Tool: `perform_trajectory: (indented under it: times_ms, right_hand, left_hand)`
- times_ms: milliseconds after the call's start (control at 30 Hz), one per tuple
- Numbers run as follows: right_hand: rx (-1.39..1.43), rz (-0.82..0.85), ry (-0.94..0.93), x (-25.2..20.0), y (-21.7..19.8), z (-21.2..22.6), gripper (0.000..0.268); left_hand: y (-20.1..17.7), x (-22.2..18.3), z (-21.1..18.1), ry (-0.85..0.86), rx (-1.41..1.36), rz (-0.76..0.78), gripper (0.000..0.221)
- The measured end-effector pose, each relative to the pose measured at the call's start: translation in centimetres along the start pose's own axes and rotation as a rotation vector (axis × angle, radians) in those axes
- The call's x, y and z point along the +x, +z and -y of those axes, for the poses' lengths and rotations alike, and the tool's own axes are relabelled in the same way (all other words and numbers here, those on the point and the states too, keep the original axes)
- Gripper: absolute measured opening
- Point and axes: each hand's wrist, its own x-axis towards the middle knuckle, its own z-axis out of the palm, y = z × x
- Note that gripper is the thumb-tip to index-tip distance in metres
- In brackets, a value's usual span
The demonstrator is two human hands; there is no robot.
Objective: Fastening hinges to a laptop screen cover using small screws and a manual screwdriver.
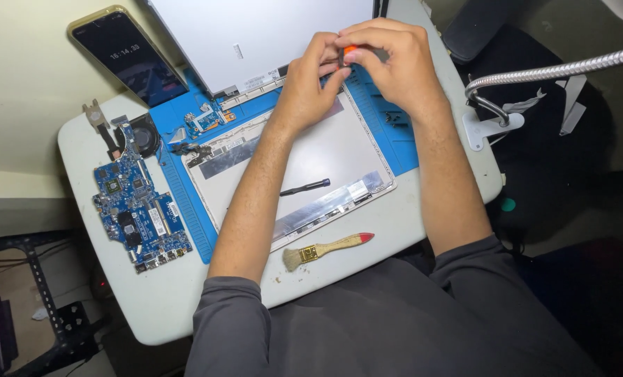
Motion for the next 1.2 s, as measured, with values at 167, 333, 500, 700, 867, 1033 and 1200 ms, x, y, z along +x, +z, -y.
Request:
perform_trajectory:
  times_ms: [167, 333, 500, 700, 867, 1033, 1200]
  right_hand:
    - [-0.086, -0.079, 0.066, -0.2, 1.5, -0.8, 0.020]
    - [-0.098, 0.034, -0.020, 0.3, 0.4, 0.4, 0.016]
    - [-0.034, 0.002, -0.004, 0.3, 0.3, 0.4, 0.018]
    - [-0.127, -0.010, -0.021, 0.1, 1.1, 0.3, 0.014]
    - [-0.087, 0.021, -0.006, 0.2, 1.0, 0.4, 0.021]
    - [-0.069, 0.028, 0.003, 0.3, 0.9, 0.6, 0.022]
    - [-0.065, -0.026, 0.126, -0.7, 1.0, 0.7, 0.019]
  left_hand:
    - [1.3, 0.7, 2.7, 0.009, 0.170, -0.149, 0.027]
    - [0.9, 0.5, 3.0, 0.084, 0.325, -0.223, 0.012]
    - [-0.2, 0.2, 0.8, -0.008, 0.115, -0.067, 0.035]
    - [1.2, 0.7, 2.8, -0.002, 0.182, -0.298, 0.026]
    - [1.2, 0.7, 3.4, 0.072, 0.364, -0.298, 0.012]
    - [1.1, 1.0, 4.0, 0.071, 0.405, -0.270, 0.017]
    - [1.2, 1.1, 3.7, 0.087, 0.403, -0.144, 0.018]
